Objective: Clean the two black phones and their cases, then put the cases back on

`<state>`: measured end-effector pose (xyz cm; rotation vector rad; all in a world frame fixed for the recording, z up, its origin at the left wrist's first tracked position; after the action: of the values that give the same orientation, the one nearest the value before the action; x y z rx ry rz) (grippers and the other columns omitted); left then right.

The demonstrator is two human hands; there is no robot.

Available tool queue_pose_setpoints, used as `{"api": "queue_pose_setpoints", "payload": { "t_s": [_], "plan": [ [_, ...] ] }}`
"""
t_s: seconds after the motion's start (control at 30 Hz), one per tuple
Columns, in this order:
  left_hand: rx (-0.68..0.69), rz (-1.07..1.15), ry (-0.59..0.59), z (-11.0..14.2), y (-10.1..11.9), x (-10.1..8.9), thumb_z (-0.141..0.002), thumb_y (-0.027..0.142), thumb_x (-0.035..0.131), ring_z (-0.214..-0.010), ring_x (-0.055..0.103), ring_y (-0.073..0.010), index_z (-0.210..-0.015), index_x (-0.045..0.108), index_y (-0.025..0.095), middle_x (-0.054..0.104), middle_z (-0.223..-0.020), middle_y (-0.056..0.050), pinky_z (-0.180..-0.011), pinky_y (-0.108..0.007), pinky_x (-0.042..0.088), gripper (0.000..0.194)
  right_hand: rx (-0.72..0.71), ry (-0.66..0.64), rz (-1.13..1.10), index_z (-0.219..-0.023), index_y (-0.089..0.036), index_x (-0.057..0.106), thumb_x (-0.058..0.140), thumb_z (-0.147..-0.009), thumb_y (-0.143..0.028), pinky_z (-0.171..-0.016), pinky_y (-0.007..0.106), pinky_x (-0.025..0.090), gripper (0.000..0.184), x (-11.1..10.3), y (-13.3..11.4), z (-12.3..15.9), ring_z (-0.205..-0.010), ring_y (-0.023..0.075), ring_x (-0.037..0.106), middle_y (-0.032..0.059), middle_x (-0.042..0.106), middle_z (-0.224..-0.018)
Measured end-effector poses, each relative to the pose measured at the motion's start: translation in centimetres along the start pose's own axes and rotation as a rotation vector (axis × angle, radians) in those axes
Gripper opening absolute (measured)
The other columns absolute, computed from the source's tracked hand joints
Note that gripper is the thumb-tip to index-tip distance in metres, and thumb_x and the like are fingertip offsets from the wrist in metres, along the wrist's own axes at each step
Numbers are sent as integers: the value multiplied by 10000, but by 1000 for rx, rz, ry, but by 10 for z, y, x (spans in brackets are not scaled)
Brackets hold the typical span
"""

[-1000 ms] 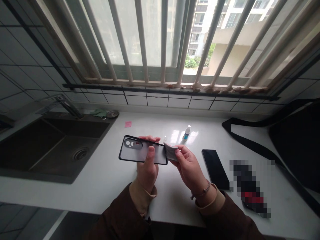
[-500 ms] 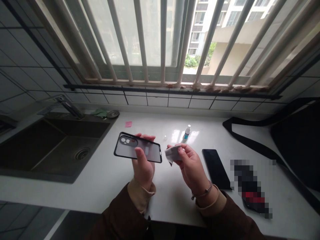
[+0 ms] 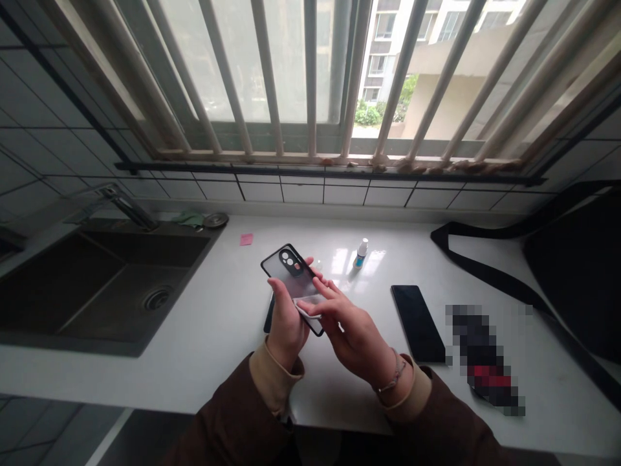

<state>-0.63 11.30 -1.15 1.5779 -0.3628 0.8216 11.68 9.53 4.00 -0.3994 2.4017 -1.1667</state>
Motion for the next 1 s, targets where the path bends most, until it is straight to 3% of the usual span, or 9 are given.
{"api": "queue_pose_setpoints", "payload": {
  "t_s": [0.1,0.27,0.4,0.63,0.8,1.0],
  "plan": [
    [-22,25,12,0,2,1,-931,879,441,-965,739,-263,-1299,725,182,736,-1078,-112,-971,-464,595,838,13,-22,-36,-1288,-291,697,548,-1066,-146,-1320,571,347,305,-1,2,-1,-1580,266,443,69,698,-1485],
    [-58,66,92,-1,5,-3,-901,878,520,-884,730,-257,-1239,737,161,730,-965,-101,-928,-477,609,822,73,0,-74,-1217,-305,687,573,-1070,-206,-1325,567,332,211,-6,7,0,-1415,264,644,72,775,-1327],
    [-85,80,129,-3,3,-7,-889,877,550,-822,722,-248,-1236,736,149,731,-924,-96,-888,-475,620,828,81,-29,-69,-1179,-303,688,563,-1075,-217,-1321,555,335,184,-2,9,0,-1319,246,706,65,777,-1285],
    [-143,12,110,-5,-11,-15,-886,849,602,-860,760,-270,-1209,741,130,759,-923,-111,-882,-443,609,800,2,-84,93,-1128,-278,683,509,-1082,-221,-1307,590,353,188,1,10,-3,-1255,239,709,82,774,-1199],
    [-137,-16,100,-6,-10,-15,-894,842,598,-854,762,-261,-1216,740,119,761,-914,-109,-879,-419,610,804,-66,-133,275,-1099,-260,655,487,-1081,-198,-1303,602,350,180,3,7,-4,-1208,222,723,83,778,-1140],
    [-276,48,59,-5,-9,-6,-881,847,609,-727,728,-235,-1200,751,104,757,-878,-112,-721,-372,607,821,-34,-62,318,-1075,-279,683,505,-1067,-191,-1324,597,318,199,-5,13,-5,-1166,224,730,52,782,-1085]
  ]
}}
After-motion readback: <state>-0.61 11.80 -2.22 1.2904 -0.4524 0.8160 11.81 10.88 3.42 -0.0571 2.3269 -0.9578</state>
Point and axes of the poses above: each hand's wrist, its own z-axis away from the middle knuckle, its own x-axis out of the palm, y = z × x, the point moved 8 cm from there along -z, towards the middle knuckle
